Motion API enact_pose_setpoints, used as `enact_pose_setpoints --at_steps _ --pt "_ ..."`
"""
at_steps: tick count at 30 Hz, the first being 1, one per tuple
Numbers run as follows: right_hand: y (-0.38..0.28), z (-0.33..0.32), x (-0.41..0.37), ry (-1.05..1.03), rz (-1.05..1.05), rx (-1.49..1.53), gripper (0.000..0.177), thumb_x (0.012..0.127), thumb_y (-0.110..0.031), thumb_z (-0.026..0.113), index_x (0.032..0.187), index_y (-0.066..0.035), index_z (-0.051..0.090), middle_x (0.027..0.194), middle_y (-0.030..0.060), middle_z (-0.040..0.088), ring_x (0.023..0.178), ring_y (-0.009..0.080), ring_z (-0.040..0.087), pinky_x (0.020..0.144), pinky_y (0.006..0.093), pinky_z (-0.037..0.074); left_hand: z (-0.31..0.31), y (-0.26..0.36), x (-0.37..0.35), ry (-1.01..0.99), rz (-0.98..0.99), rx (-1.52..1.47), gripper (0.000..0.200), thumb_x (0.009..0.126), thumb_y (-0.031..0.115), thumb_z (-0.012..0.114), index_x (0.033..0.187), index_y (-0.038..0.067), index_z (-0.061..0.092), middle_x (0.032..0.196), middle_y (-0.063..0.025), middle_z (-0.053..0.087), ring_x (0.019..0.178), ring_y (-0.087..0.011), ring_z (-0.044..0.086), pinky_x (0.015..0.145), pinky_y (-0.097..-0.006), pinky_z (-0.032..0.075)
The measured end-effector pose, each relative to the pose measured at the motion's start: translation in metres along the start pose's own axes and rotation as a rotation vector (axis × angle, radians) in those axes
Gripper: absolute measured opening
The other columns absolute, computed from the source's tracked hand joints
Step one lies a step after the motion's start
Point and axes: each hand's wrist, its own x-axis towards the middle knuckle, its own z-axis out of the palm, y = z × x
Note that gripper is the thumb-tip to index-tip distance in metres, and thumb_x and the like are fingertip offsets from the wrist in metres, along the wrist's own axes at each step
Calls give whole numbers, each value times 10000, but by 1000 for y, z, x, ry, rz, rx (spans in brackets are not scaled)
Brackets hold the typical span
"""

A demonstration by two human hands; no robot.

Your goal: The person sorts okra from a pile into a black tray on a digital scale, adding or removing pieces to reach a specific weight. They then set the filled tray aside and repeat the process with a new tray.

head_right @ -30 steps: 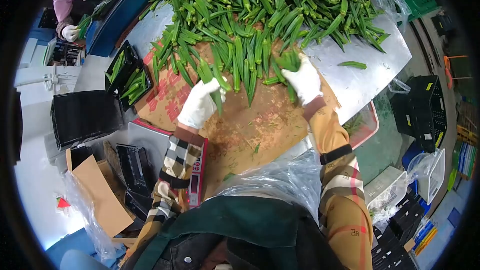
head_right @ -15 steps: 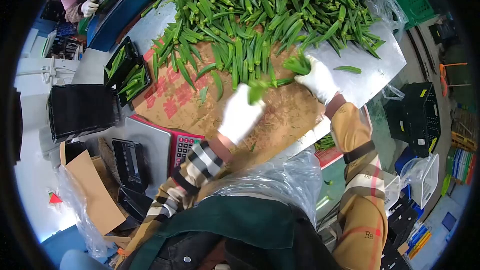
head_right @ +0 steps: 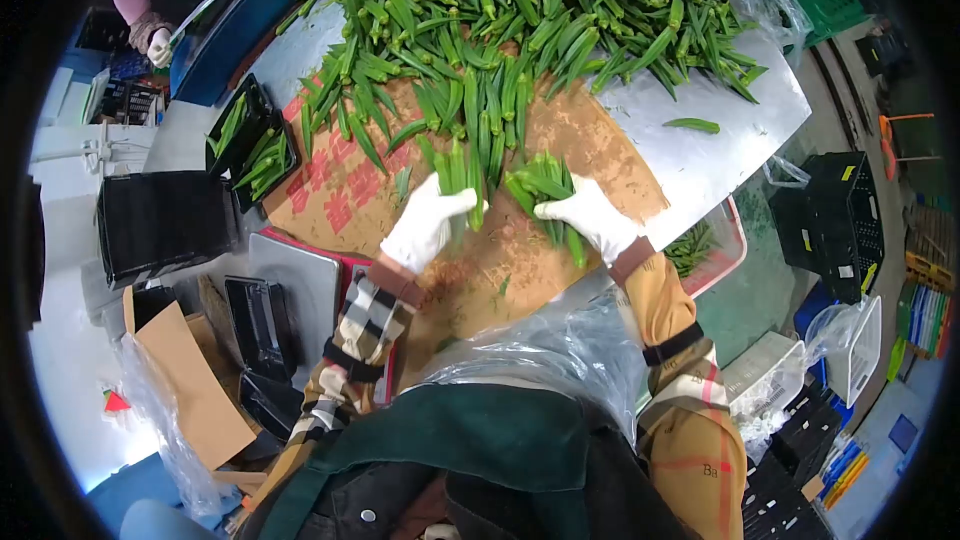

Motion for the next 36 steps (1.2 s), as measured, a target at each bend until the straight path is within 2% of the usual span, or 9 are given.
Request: enact_pose_setpoints --at_steps 2,4,12,16,19,23,27,30,36 --pt "-2 15 -24 -96 135 241 553 831 -23 756 1361 -4 600 1121 30 702 975 142 650 891 314 526 13 -9 -34 -78 -61 -176 392 925 37 686 1298 58 565 1104 -73 674 962 -218 689 863 -358 560" --pt "11 39 -37 -153 129 453 445 877 -53 743 1304 -7 624 1071 66 719 907 170 690 832 319 557 31 -12 -62 -100 -137 -225 539 943 84 681 1435 47 465 1264 -79 631 1165 -230 630 940 -390 540" --pt "16 88 -71 -216 215 623 383 951 -117 713 1302 -4 612 1063 77 702 859 182 687 754 313 561 45 -5 -126 -150 -57 -496 512 1042 208 554 1497 41 387 1459 -162 507 1306 -290 548 1091 -478 472" --pt "12 92 -79 -274 214 593 349 947 -115 716 1266 3 635 1032 79 705 842 178 681 737 314 561 41 -5 -141 -92 -123 -876 438 1094 213 468 1477 14 394 1454 -151 510 1300 -276 548 1107 -461 464" --pt "18 97 -79 -236 174 575 316 941 -102 717 1232 5 653 1017 71 708 840 174 679 721 316 562 35 -7 -151 -164 44 -416 473 1099 211 458 1514 18 342 1476 -141 472 1325 -257 514 1126 -396 438" --pt "12 110 -89 -124 83 637 287 924 -70 719 1193 14 668 1033 61 711 870 153 672 735 298 556 38 -25 -148 30 -15 -421 503 1060 107 530 1519 15 345 1463 -113 482 1334 -211 499 1112 -341 436" --pt "16 112 -91 -49 -70 151 379 876 -45 736 1234 16 631 1095 68 702 977 150 654 864 300 537 54 -16 -152 36 150 -136 559 986 65 649 1482 -5 401 1403 -80 532 1306 -180 514 1100 -332 428" --pt "24 124 -90 7 -229 117 495 881 -73 742 1332 10 556 1170 91 685 1036 171 646 913 329 524 55 -12 -154 59 103 -29 554 974 68 663 1467 9 416 1401 -84 535 1289 -190 531 1105 -331 419" --pt "29 152 -81 185 -554 -680 819 821 -197 743 1509 42 367 1245 211 599 1128 358 610 946 418 522 64 -33 -148 45 238 -173 650 906 78 753 1464 62 420 1338 -75 589 1240 -177 566 1075 -346 451"
